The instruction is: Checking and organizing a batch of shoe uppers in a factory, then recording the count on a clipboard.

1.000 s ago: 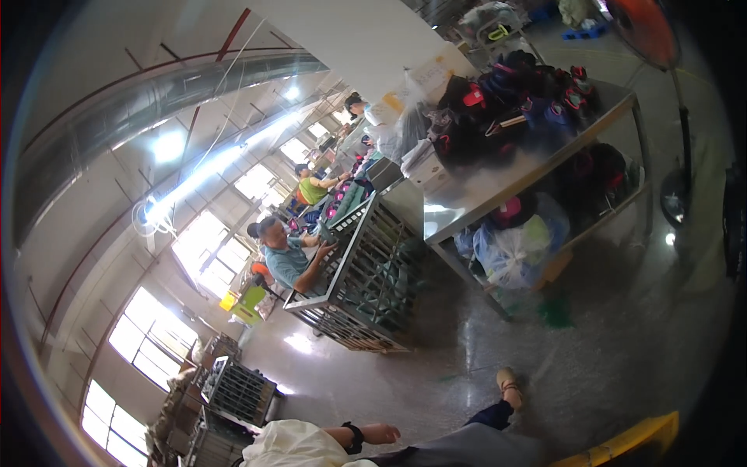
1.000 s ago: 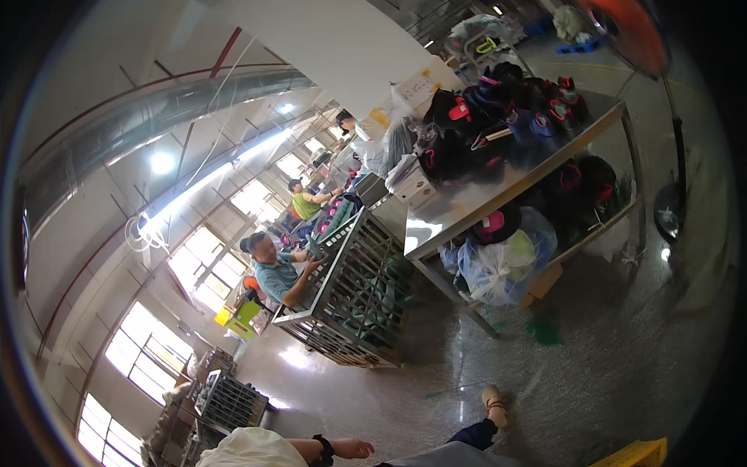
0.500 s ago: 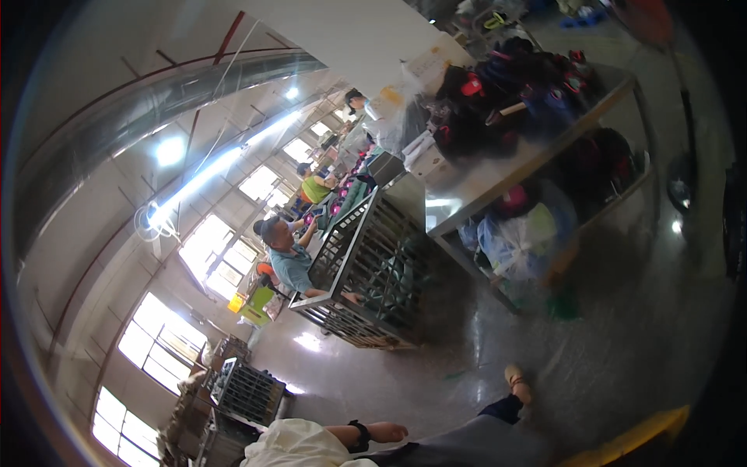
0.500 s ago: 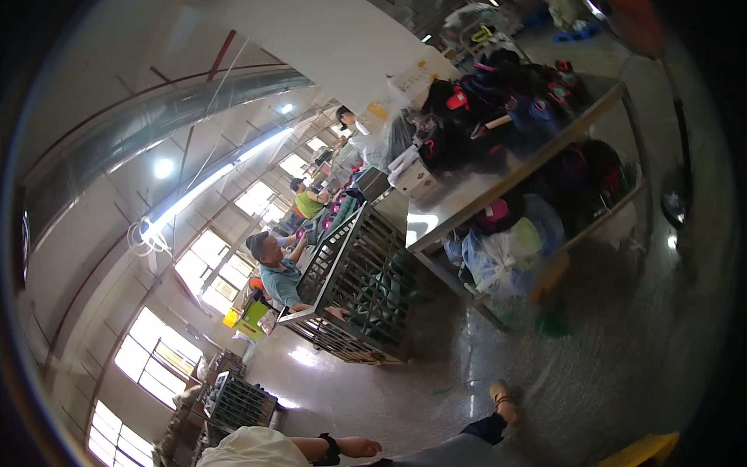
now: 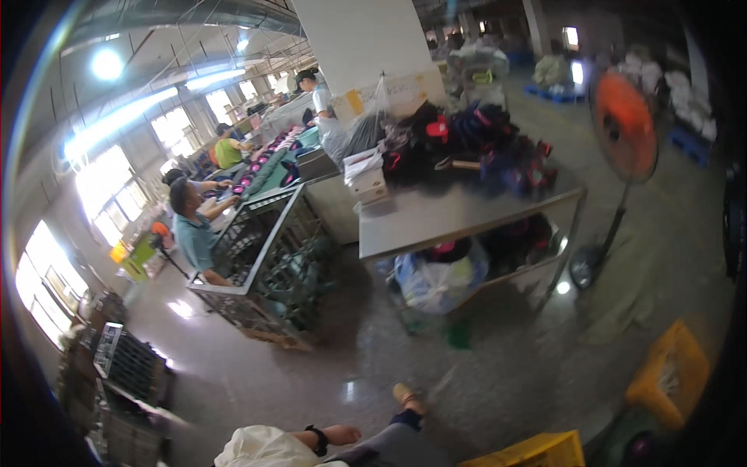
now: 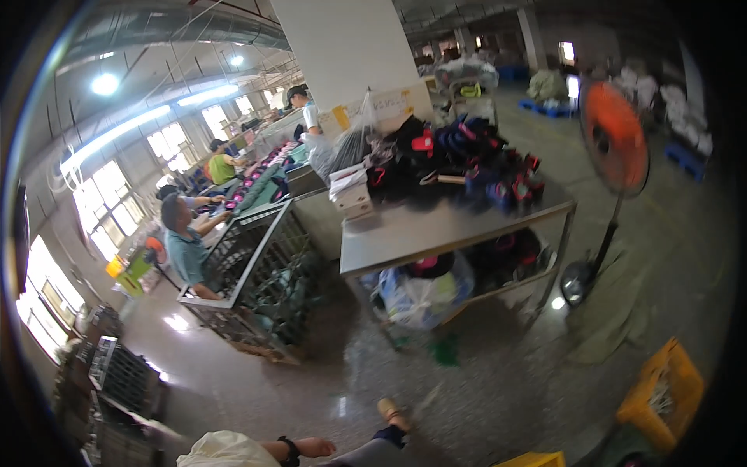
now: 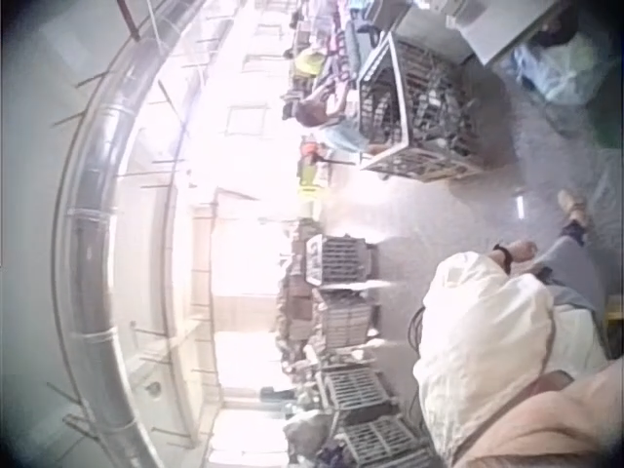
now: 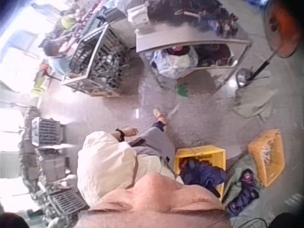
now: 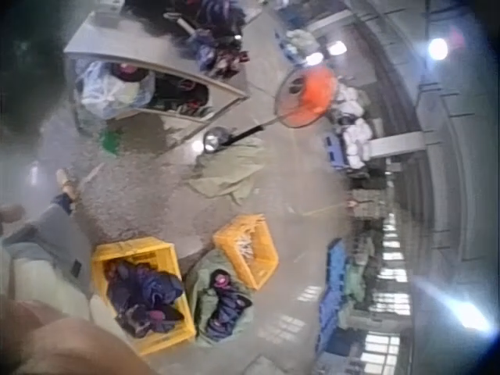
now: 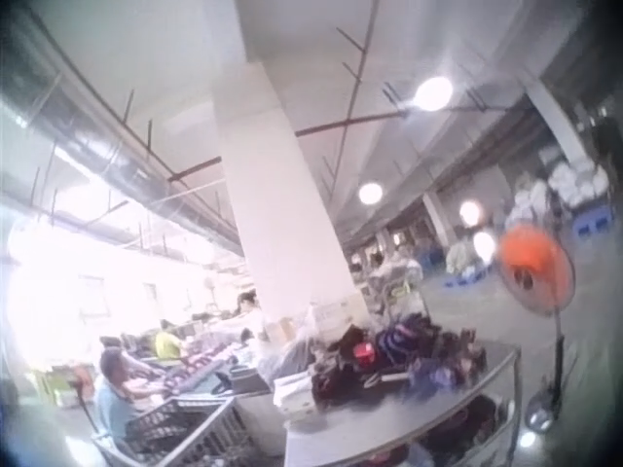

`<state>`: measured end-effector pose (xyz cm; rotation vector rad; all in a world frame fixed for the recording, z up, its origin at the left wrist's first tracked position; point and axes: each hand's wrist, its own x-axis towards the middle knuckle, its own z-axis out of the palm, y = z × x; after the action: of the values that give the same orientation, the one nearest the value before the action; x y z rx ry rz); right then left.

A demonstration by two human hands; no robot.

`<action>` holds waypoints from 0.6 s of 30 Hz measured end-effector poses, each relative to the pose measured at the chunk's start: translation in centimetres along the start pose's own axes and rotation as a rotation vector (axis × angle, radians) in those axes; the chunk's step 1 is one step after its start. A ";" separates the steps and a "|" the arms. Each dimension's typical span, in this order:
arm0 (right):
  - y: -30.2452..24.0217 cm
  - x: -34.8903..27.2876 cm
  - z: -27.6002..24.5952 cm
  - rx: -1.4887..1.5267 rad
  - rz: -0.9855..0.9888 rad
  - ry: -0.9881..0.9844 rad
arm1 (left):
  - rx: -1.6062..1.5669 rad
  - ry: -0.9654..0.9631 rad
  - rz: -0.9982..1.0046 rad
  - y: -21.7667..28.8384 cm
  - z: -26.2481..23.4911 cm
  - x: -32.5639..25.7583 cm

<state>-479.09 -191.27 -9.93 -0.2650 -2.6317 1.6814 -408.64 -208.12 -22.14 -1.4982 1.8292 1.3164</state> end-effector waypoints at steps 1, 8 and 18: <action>-3.9 -1.1 0.4 0.043 -0.064 -0.009 | -0.035 0.043 0.060 -0.5 -0.2 0.7; -24.3 -10.9 1.2 0.194 -0.479 -0.112 | 0.022 0.005 0.035 -3.6 0.6 6.2; -40.5 -28.2 19.0 0.422 -0.988 -0.412 | -0.086 0.167 0.067 -8.9 -9.0 13.7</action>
<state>-458.69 -229.07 20.88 1.2561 -1.8770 1.8623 -402.85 -222.55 -32.49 -1.6492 1.9638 1.3531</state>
